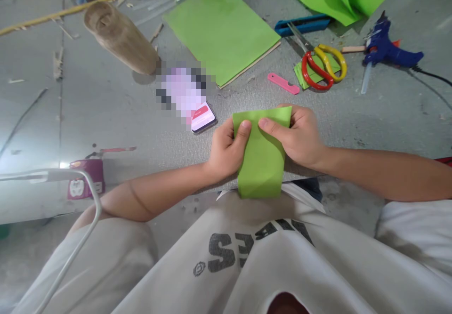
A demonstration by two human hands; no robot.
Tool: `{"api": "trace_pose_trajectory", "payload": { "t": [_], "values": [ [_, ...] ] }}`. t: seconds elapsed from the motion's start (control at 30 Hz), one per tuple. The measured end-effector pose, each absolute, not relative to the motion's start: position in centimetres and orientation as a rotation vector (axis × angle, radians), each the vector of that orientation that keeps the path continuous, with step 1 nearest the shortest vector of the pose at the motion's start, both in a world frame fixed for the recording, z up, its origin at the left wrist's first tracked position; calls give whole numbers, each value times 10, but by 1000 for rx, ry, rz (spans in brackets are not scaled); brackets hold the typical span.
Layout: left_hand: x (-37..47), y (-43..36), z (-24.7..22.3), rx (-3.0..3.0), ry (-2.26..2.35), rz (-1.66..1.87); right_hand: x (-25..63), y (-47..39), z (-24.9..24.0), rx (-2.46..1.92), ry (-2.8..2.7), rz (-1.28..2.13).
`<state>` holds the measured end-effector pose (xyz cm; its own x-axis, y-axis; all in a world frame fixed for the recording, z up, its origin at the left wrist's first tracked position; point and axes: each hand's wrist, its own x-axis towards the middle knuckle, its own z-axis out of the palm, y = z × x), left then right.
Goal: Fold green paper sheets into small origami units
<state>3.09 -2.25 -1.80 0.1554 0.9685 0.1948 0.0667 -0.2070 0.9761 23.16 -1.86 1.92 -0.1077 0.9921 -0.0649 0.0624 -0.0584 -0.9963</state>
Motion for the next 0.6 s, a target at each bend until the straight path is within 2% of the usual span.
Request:
{"api": "trace_pose_trajectory", "payload": {
  "t": [0.27, 0.6],
  "values": [
    [38, -25, -20, 1465, 1077, 1325, 229, -21, 17, -1239, -1280, 1262],
    [40, -32, -26, 1373, 984, 1320, 229, -21, 15, -1265, -1284, 1237]
  ]
}}
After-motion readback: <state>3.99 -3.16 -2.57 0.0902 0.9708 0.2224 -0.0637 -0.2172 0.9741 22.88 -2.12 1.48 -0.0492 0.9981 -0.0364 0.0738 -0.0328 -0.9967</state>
